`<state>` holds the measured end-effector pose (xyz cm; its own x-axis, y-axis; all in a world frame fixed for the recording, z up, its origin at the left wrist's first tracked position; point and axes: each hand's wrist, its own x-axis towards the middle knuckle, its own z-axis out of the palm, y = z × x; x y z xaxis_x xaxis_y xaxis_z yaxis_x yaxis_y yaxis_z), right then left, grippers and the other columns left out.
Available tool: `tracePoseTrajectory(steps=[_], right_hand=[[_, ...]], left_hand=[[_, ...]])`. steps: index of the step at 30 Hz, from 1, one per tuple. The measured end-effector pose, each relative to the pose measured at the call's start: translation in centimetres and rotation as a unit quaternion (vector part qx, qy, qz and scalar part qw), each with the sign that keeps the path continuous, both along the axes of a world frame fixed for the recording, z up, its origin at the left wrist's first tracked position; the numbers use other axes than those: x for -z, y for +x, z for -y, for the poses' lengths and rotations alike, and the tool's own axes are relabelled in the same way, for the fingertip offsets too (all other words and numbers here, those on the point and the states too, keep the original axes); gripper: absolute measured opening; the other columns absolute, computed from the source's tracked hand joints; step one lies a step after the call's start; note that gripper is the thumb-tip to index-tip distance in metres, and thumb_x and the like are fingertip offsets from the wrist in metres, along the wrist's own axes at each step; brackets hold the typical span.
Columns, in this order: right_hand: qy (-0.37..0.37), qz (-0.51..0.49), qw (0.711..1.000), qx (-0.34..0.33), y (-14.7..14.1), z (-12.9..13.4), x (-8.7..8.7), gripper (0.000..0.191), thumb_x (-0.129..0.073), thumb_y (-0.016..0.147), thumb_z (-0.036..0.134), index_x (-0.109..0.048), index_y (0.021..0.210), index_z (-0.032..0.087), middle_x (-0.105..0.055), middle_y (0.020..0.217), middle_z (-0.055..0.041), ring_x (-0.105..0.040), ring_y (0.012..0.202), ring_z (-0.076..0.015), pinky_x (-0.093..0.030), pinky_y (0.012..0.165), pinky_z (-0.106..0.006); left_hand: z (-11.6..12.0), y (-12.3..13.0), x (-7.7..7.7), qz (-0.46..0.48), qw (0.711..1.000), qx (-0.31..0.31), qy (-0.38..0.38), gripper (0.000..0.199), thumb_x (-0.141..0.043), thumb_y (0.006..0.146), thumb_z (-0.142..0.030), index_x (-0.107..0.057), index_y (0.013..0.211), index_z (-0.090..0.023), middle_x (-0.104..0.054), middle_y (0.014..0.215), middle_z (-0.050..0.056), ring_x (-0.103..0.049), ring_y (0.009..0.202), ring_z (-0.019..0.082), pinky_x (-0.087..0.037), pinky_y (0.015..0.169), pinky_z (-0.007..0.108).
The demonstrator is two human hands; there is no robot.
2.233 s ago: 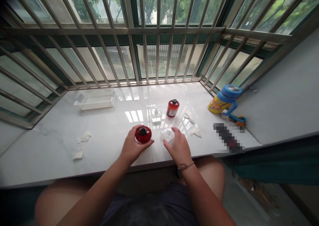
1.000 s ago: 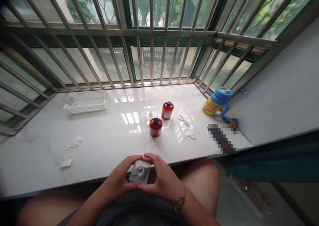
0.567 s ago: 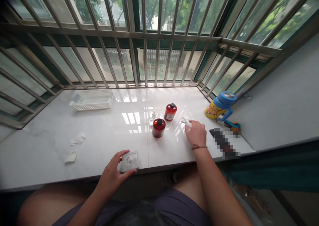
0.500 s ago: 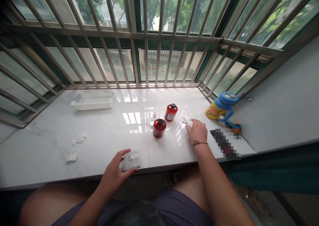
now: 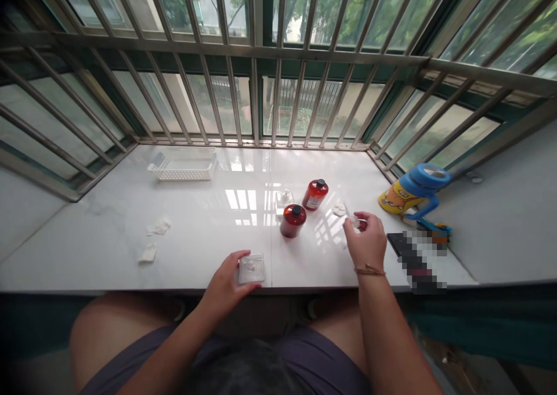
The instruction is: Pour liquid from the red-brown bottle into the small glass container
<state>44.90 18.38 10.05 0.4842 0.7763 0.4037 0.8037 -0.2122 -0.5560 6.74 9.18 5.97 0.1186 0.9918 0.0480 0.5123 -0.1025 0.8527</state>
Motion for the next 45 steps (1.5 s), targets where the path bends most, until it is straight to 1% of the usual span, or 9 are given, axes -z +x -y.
tracePoseTrajectory(steps=[3,7,11,15,24,34,38,41,45], right_hand=[[0.062,-0.144,0.985,-0.068,-4.2,4.0,-1.5,0.047,-0.076,0.088,0.055,-0.072,0.119,0.02,-0.071,0.088,-0.0044,-0.064,0.074,-0.0207,-0.057,0.072,-0.035],[0.025,-0.268,0.925,-0.268,-10.1,8.7,-2.6,0.038,-0.079,0.091,0.045,-0.068,0.12,0.024,-0.076,0.108,-0.0078,-0.071,0.089,-0.0215,-0.063,0.083,-0.036],[-0.035,-0.205,0.909,-0.361,-13.4,10.9,-3.4,0.027,-0.075,0.094,0.034,-0.069,0.119,0.027,-0.077,0.116,-0.0079,-0.074,0.102,-0.0239,-0.064,0.092,-0.038],[-0.018,-0.114,0.904,-0.412,-14.8,11.1,-3.9,0.024,-0.071,0.093,0.022,-0.068,0.116,0.027,-0.076,0.114,-0.0054,-0.075,0.103,-0.024,-0.063,0.094,-0.038],[-0.025,-0.058,0.884,-0.464,-17.7,9.4,-4.2,0.033,-0.065,0.09,0.009,-0.064,0.118,0.026,-0.073,0.113,-0.0064,-0.071,0.106,-0.0252,-0.062,0.095,-0.041],[-0.062,-0.101,0.889,-0.442,-18.8,10.0,-0.3,0.049,-0.066,0.096,0.019,-0.055,0.142,0.029,-0.072,0.124,-0.0083,-0.07,0.097,-0.0252,-0.063,0.091,-0.047],[-0.073,-0.133,0.912,-0.381,-18.2,11.2,0.5,0.055,-0.073,0.094,0.031,-0.052,0.144,0.027,-0.07,0.11,-0.0064,-0.07,0.095,-0.0251,-0.064,0.09,-0.046],[-0.06,-0.176,0.916,-0.354,-18.3,11.6,0.8,0.066,-0.077,0.091,0.037,-0.046,0.147,0.025,-0.069,0.123,-0.0107,-0.071,0.113,-0.0283,-0.062,0.102,-0.049],[-0.084,-0.25,0.879,-0.398,-18.8,11.6,0.9,0.087,-0.078,0.091,0.036,-0.026,0.16,0.029,-0.059,0.154,-0.0167,-0.056,0.147,-0.031,-0.046,0.123,-0.058]], left_hand=[[0.1,0.1,0.4,-0.005,1.0,0.002,0.007,0.074,-0.095,0.072,-0.02,-0.06,0.137,-0.027,-0.069,0.137,0.007,-0.066,0.131,0.032,-0.055,0.115,0.053],[0.1,0.3,0.4,-0.019,0.999,0.01,0.025,0.074,-0.095,0.073,-0.018,-0.059,0.137,-0.027,-0.069,0.136,0.008,-0.066,0.13,0.033,-0.055,0.115,0.055],[0.1,0.3,0.4,-0.031,0.999,0.025,0.034,0.076,-0.095,0.075,-0.017,-0.056,0.14,-0.027,-0.068,0.136,0.009,-0.066,0.13,0.033,-0.055,0.114,0.056],[0.2,0.3,0.6,-0.039,0.998,0.033,0.038,0.078,-0.094,0.076,-0.018,-0.054,0.142,-0.027,-0.067,0.138,0.01,-0.065,0.131,0.034,-0.055,0.114,0.057],[0.1,0.1,1.0,-0.037,0.996,0.037,0.071,0.069,-0.083,0.081,-0.014,-0.054,0.142,-0.026,-0.068,0.139,0.01,-0.066,0.13,0.032,-0.054,0.115,0.055],[0.1,0.3,1.1,-0.022,0.997,0.039,0.067,0.065,-0.076,0.08,-0.008,-0.055,0.139,-0.025,-0.068,0.137,0.011,-0.065,0.128,0.031,-0.054,0.114,0.054],[0.2,0.3,0.9,-0.028,0.997,0.038,0.058,0.07,-0.078,0.078,-0.006,-0.053,0.141,-0.025,-0.067,0.139,0.011,-0.064,0.131,0.031,-0.052,0.117,0.055],[0.2,0.3,0.8,-0.033,0.997,0.037,0.054,0.072,-0.082,0.078,-0.008,-0.053,0.141,-0.025,-0.067,0.139,0.01,-0.064,0.13,0.032,-0.053,0.116,0.055],[0.1,0.2,0.8,-0.033,0.997,0.04,0.061,0.072,-0.086,0.078,-0.014,-0.054,0.141,-0.026,-0.067,0.137,0.01,-0.065,0.129,0.033,-0.054,0.114,0.056]])
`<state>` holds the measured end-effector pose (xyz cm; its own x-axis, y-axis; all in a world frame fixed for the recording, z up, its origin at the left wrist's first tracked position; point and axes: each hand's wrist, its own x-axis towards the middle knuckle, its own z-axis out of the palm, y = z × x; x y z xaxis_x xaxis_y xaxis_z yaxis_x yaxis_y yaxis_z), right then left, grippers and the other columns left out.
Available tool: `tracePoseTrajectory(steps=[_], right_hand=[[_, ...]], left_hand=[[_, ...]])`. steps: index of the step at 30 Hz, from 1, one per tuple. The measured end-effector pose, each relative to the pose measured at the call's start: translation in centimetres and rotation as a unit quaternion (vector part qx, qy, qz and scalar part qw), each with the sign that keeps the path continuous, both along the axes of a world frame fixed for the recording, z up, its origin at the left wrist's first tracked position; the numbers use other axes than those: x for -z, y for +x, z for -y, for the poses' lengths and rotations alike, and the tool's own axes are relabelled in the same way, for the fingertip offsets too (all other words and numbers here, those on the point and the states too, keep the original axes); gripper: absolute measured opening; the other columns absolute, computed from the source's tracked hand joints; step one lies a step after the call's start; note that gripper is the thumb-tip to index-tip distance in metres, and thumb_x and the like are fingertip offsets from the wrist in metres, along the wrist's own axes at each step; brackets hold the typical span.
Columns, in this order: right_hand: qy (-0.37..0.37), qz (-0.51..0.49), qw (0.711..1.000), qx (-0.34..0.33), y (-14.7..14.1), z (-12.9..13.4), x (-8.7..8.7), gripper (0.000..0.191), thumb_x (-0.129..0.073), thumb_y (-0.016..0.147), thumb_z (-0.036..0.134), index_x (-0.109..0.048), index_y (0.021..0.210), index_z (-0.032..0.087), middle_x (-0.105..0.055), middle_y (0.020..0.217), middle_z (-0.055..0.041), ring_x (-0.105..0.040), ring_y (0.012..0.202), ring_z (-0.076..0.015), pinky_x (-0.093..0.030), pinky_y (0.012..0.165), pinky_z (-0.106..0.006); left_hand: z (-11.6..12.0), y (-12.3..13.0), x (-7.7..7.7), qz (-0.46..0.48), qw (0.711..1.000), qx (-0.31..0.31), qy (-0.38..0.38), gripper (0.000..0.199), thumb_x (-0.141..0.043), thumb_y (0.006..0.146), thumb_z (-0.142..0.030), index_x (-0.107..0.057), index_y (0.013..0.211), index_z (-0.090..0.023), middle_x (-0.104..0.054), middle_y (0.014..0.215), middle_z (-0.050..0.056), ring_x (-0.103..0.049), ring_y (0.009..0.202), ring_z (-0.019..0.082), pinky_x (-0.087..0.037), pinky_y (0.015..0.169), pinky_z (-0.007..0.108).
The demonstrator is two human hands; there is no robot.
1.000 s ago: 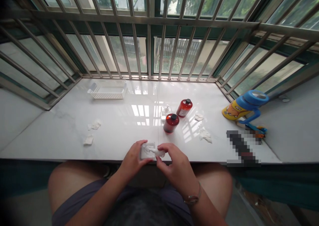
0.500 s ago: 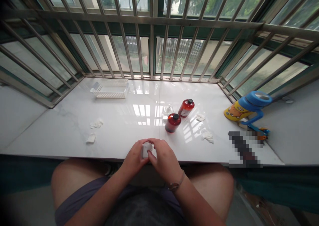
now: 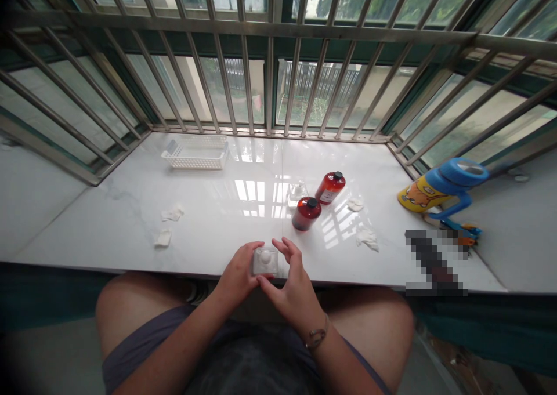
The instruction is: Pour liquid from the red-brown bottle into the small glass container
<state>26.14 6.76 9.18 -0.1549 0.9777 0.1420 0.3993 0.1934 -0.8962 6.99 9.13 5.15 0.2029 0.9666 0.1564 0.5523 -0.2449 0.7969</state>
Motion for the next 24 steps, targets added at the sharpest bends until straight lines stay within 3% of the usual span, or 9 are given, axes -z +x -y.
tracePoseTrajectory(steps=[2,6,12,17,21,24], right_hand=[[-0.017,-0.016,1.0,-0.01,-0.1,-0.1,0.2,0.09,-0.078,0.091,0.035,-0.021,0.161,0.029,-0.064,0.147,-0.0157,-0.055,0.147,-0.0306,-0.044,0.124,-0.059],[-0.015,-0.008,0.999,0.051,0.1,-0.1,0.7,0.08,-0.079,0.089,0.036,-0.032,0.153,0.026,-0.066,0.121,-0.0092,-0.067,0.125,-0.0281,-0.046,0.121,-0.059],[-0.012,-0.016,1.0,-0.007,0.0,-0.2,0.9,0.09,-0.078,0.09,0.035,-0.021,0.16,0.028,-0.064,0.142,-0.0142,-0.053,0.148,-0.03,-0.042,0.125,-0.058],[0.003,0.0,0.998,0.065,-0.3,-0.2,1.1,0.072,-0.079,0.088,0.035,-0.037,0.145,0.025,-0.065,0.12,-0.0093,-0.068,0.121,-0.0277,-0.049,0.118,-0.057],[-0.006,-0.021,0.999,0.025,-0.6,-0.2,0.9,0.087,-0.077,0.088,0.031,-0.025,0.157,0.028,-0.06,0.146,-0.0158,-0.053,0.148,-0.0304,-0.043,0.125,-0.058],[-0.017,-0.018,1.0,0.008,-0.7,-0.3,1.0,0.09,-0.076,0.089,0.031,-0.022,0.16,0.027,-0.066,0.137,-0.0141,-0.054,0.147,-0.0312,-0.046,0.121,-0.058]], left_hand=[[0.0,0.0,0.0,-0.002,1.0,0.0,-0.001,0.072,-0.087,0.078,-0.013,-0.054,0.14,-0.026,-0.067,0.137,0.01,-0.065,0.129,0.033,-0.054,0.114,0.056],[0.0,0.0,-0.1,-0.002,1.0,-0.002,-0.012,0.072,-0.083,0.077,-0.008,-0.053,0.14,-0.026,-0.066,0.138,0.01,-0.064,0.13,0.032,-0.053,0.115,0.056],[0.0,0.0,-0.1,-0.002,1.0,0.001,-0.01,0.073,-0.088,0.078,-0.012,-0.053,0.141,-0.025,-0.066,0.138,0.011,-0.064,0.13,0.033,-0.053,0.116,0.056],[0.0,0.0,-0.2,-0.001,1.0,-0.002,-0.017,0.073,-0.084,0.077,-0.007,-0.053,0.14,-0.026,-0.066,0.138,0.01,-0.064,0.13,0.032,-0.053,0.115,0.055],[0.0,0.0,-0.3,0.003,1.0,0.0,-0.01,0.071,-0.085,0.078,-0.012,-0.054,0.14,-0.026,-0.067,0.137,0.01,-0.065,0.129,0.033,-0.054,0.115,0.056],[0.0,0.0,-0.3,0.005,1.0,0.0,-0.011,0.07,-0.086,0.079,-0.014,-0.054,0.14,-0.026,-0.067,0.136,0.01,-0.065,0.128,0.033,-0.054,0.114,0.057]])
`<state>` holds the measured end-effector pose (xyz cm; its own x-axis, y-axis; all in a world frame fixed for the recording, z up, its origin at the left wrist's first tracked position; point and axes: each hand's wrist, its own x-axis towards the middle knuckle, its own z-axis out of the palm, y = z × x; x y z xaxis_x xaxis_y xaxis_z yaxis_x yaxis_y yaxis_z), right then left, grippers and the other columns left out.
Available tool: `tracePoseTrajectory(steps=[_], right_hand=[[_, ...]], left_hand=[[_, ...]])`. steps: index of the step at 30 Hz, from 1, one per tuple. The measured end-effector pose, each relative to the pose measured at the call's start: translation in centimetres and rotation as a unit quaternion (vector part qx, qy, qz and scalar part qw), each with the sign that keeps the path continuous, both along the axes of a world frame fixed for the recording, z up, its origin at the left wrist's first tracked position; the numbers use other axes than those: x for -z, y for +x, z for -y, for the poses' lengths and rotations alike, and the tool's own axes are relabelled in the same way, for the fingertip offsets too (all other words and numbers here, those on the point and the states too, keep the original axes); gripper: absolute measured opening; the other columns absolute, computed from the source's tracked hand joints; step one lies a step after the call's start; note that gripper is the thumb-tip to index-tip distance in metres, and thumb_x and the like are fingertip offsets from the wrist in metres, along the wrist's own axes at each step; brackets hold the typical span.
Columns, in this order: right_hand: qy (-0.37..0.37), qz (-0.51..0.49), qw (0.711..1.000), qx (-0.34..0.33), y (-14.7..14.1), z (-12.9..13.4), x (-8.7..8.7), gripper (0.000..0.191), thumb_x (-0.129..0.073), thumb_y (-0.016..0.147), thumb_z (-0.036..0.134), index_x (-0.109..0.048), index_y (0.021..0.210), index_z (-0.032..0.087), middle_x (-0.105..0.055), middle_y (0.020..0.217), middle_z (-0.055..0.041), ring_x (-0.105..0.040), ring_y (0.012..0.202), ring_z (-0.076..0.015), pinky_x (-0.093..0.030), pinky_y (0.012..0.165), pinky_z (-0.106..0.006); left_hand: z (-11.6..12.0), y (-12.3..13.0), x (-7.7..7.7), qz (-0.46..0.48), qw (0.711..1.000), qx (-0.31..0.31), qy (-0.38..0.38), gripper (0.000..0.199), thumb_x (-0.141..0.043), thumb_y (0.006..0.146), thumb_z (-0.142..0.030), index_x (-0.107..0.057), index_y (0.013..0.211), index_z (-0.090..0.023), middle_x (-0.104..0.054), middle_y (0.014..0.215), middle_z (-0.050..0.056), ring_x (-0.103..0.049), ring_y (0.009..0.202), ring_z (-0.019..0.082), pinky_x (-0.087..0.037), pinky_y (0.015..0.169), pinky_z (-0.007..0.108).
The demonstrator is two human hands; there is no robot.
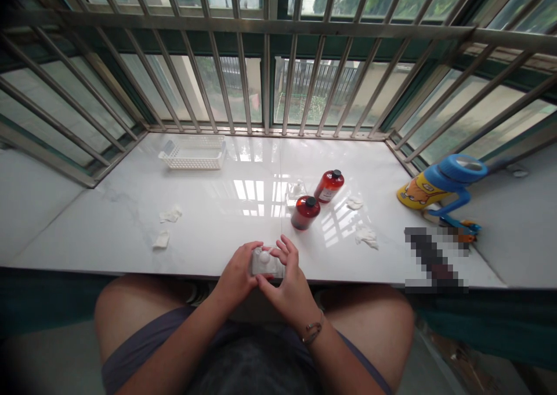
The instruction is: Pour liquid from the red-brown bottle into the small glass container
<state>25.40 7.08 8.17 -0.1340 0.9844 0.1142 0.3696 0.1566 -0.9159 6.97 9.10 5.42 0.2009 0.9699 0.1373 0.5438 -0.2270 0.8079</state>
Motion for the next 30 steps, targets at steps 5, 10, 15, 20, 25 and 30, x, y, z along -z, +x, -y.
tracePoseTrajectory(steps=[5,10,15,20,25,30], right_hand=[[0.014,0.007,0.998,0.061,0.0,0.0,0.6,0.076,-0.078,0.086,0.033,-0.034,0.148,0.026,-0.063,0.128,-0.0115,-0.066,0.127,-0.0288,-0.048,0.12,-0.058],[0.01,-0.008,1.0,-0.003,0.0,0.0,0.6,0.092,-0.074,0.091,0.03,-0.017,0.163,0.028,-0.065,0.142,-0.0138,-0.047,0.153,-0.0296,-0.04,0.126,-0.06],[0.037,0.004,0.998,0.049,0.0,-0.3,1.0,0.082,-0.073,0.091,0.031,-0.028,0.159,0.025,-0.065,0.13,-0.0121,-0.064,0.131,-0.0284,-0.044,0.123,-0.06],[0.045,-0.011,0.999,-0.028,-0.1,-0.9,1.3,0.077,-0.065,0.098,0.025,-0.023,0.163,0.025,-0.067,0.145,-0.0163,-0.052,0.152,-0.0289,-0.042,0.126,-0.06],[0.055,0.001,0.999,0.002,0.0,-1.6,1.5,0.066,-0.066,0.096,0.023,-0.038,0.155,0.025,-0.077,0.126,-0.011,-0.068,0.134,-0.0272,-0.054,0.116,-0.054],[0.035,0.003,0.998,0.043,-0.2,-2.1,1.6,0.048,-0.077,0.088,0.026,-0.051,0.128,0.026,-0.077,0.114,-0.0067,-0.076,0.112,-0.0252,-0.059,0.104,-0.046]], left_hand=[[0.0,0.0,0.0,-0.004,1.0,0.0,-0.007,0.071,-0.082,0.079,-0.007,-0.052,0.14,-0.027,-0.066,0.138,0.01,-0.064,0.13,0.033,-0.053,0.115,0.057],[0.0,0.0,-0.1,0.0,1.0,0.002,-0.004,0.069,-0.084,0.08,-0.013,-0.053,0.14,-0.027,-0.066,0.137,0.011,-0.065,0.129,0.033,-0.053,0.114,0.058],[0.0,0.0,0.2,0.001,1.0,-0.003,0.001,0.069,-0.075,0.078,-0.005,-0.053,0.14,-0.026,-0.067,0.138,0.01,-0.065,0.13,0.032,-0.053,0.116,0.056],[0.0,-0.1,0.5,-0.003,1.0,0.002,0.026,0.064,-0.073,0.082,-0.009,-0.053,0.14,-0.028,-0.068,0.136,0.009,-0.066,0.127,0.03,-0.055,0.113,0.055],[-0.1,-0.1,0.6,-0.009,1.0,0.001,0.027,0.063,-0.078,0.082,-0.013,-0.054,0.138,-0.027,-0.068,0.134,0.009,-0.068,0.125,0.031,-0.057,0.111,0.055],[-0.1,-0.1,0.4,-0.014,1.0,0.0,0.023,0.065,-0.081,0.081,-0.013,-0.054,0.138,-0.027,-0.068,0.135,0.01,-0.067,0.126,0.033,-0.056,0.111,0.056]])
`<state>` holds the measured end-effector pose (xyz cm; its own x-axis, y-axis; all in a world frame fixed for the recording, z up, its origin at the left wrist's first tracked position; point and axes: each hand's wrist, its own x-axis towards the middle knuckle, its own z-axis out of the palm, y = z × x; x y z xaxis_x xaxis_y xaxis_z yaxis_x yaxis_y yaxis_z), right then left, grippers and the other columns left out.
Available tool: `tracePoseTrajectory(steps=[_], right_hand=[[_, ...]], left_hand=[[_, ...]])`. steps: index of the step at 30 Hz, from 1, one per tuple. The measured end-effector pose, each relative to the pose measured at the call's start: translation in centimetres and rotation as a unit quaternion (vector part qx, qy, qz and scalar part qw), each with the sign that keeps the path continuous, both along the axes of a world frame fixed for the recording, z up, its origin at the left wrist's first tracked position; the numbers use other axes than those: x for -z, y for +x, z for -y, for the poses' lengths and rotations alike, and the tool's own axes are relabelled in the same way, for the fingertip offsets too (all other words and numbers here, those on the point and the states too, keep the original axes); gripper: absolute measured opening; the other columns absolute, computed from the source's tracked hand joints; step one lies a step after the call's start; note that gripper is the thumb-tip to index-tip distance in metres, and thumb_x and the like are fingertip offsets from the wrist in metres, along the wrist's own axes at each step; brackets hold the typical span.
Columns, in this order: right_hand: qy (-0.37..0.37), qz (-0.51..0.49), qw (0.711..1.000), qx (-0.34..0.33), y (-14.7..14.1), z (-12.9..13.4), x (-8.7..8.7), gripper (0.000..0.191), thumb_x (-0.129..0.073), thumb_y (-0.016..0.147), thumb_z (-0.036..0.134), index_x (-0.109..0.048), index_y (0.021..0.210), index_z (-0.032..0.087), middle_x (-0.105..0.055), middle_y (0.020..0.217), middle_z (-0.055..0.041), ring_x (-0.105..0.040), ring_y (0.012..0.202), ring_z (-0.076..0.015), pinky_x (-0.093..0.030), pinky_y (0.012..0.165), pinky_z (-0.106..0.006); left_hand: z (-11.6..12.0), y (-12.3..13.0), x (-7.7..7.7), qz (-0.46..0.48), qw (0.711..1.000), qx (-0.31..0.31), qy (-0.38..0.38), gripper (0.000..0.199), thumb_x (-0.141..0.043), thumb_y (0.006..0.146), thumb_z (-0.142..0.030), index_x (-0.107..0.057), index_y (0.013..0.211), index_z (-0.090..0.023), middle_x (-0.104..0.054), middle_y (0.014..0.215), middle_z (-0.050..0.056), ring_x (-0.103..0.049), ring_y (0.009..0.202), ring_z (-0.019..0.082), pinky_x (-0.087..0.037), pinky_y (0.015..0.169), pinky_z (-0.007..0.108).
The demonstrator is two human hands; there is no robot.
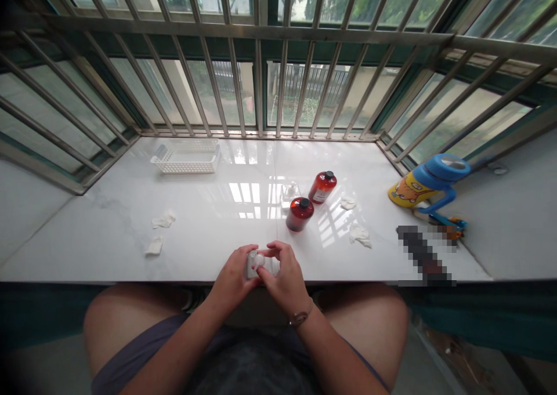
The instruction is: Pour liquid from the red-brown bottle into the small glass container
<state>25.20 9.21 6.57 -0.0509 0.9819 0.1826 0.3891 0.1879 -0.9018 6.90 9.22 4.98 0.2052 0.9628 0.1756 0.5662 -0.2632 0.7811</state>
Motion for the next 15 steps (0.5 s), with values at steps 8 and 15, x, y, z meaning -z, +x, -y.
tracePoseTrajectory(steps=[8,15], right_hand=[[0.02,0.052,0.998,0.037,-0.37,-0.35,-0.52,0.031,-0.08,0.083,0.031,-0.054,0.099,0.026,-0.069,0.098,-0.0019,-0.065,0.089,-0.0219,-0.055,0.082,-0.038],[0.016,0.042,0.998,0.04,-0.52,-0.26,-0.8,0.029,-0.079,0.082,0.029,-0.053,0.096,0.026,-0.068,0.095,-0.0002,-0.06,0.085,-0.0201,-0.052,0.08,-0.035]], left_hand=[[0.07,0.04,0.06,-0.012,1.0,-0.007,0.017,0.062,-0.079,0.083,-0.014,-0.054,0.138,-0.025,-0.069,0.133,0.01,-0.068,0.123,0.032,-0.058,0.109,0.054],[0.55,0.43,0.61,-0.044,0.996,-0.033,0.065,0.062,-0.077,0.086,-0.013,-0.051,0.141,-0.023,-0.069,0.132,0.011,-0.068,0.123,0.032,-0.059,0.108,0.055]])
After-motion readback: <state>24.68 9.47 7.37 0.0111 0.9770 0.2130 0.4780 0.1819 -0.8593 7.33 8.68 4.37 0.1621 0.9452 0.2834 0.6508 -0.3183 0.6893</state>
